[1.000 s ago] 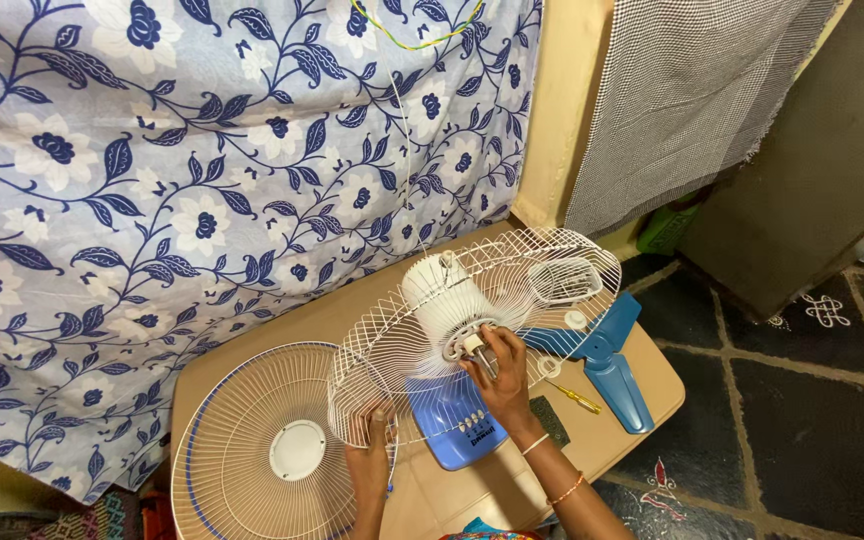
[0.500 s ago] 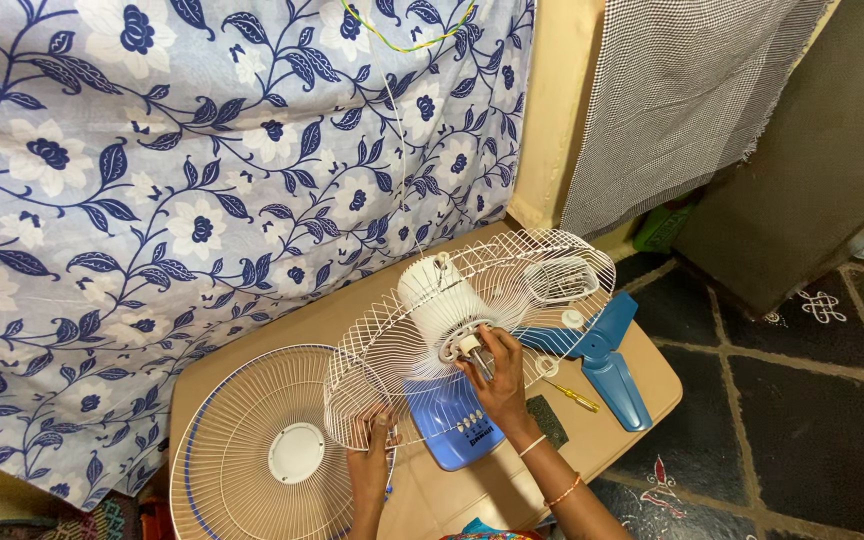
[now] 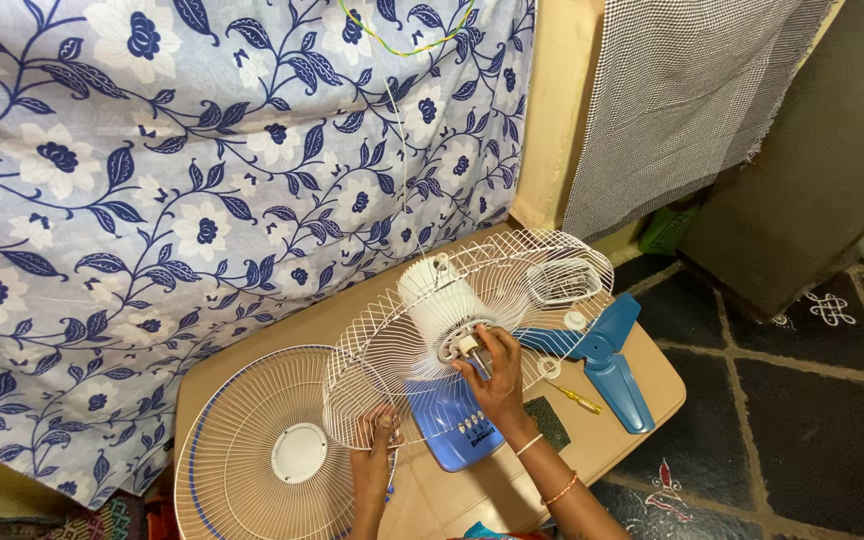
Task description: The person assembles an electric fan by first positioning the motor housing on the blue base, then attaching the front wire cage and securing it with a central plastic nut. The fan blades and rear cage are not attached in this clip.
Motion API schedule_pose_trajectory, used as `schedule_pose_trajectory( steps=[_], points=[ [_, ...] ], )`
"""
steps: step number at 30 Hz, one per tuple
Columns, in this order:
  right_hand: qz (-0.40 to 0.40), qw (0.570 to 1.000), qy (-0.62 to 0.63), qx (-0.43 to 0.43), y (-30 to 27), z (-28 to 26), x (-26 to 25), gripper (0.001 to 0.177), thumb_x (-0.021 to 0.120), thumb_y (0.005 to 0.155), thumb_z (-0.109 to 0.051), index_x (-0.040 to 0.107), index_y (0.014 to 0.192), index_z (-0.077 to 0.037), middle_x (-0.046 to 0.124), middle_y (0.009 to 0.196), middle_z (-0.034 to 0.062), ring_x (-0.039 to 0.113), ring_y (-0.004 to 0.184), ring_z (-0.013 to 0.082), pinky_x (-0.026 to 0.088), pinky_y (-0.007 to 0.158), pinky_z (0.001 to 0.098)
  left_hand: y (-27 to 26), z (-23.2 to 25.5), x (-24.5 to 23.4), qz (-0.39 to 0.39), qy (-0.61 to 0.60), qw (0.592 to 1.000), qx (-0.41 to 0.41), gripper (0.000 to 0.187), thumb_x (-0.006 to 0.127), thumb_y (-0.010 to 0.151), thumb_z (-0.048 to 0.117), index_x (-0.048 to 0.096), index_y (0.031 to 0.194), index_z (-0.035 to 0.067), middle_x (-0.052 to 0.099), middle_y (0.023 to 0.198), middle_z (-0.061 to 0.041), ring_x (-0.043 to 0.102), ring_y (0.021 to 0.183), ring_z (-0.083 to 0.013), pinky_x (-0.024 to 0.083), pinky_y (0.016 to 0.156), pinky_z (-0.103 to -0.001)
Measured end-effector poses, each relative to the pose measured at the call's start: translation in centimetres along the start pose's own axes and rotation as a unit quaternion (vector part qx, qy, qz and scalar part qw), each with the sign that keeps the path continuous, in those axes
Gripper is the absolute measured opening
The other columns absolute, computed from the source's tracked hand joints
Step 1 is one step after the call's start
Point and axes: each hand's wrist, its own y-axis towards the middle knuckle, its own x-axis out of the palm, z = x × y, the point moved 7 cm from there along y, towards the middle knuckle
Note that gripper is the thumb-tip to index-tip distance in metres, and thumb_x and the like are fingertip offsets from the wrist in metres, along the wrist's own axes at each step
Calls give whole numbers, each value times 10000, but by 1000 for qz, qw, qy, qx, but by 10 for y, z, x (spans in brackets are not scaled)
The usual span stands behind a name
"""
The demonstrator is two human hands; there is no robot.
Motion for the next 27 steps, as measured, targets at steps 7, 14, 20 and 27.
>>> schedule_pose_trajectory(
  steps=[7, 14, 20, 27],
  points=[
    [28, 999, 27, -15, 5, -7, -6, 435, 742, 942, -267, 575, 1318, -126, 495, 1307, 143, 553, 1199, 306, 509, 996, 434, -13, -87, 4, -91, 187, 948, -242, 683, 486, 962, 622, 683, 1296, 60, 784, 1120, -141, 716, 851, -209, 571, 699, -325],
    [8, 998, 53, -19, 14, -3, -12, 357, 743, 925, -220, 611, 1236, -105, 521, 1272, 150, 591, 1131, 307, 523, 952, 416, -54, -104, 72, -363, 144, 899, -200, 597, 616, 971, 504, 597, 1392, 80, 688, 1288, -65, 625, 1046, -128, 523, 875, -281],
    [-20, 998, 54, -31, 18, 2, -13, 409, 789, 857, -120, 613, 1226, -108, 525, 1252, 153, 598, 1109, 306, 546, 916, 395, -34, 7, 139, -253, 4, 967, -29, 584, 544, 982, 444, 528, 1427, 67, 682, 1276, -51, 653, 1132, -126, 530, 961, -304],
    [-90, 991, 93, -29, 23, 4, -26, 461, 675, 881, -8, 613, 1325, -115, 546, 1333, 172, 637, 1145, 319, 558, 935, 396, -24, 49, 173, -130, -157, 973, -105, 620, 450, 995, 520, 588, 1344, 27, 704, 1192, -47, 670, 1057, -124, 521, 937, -281]
  ],
)
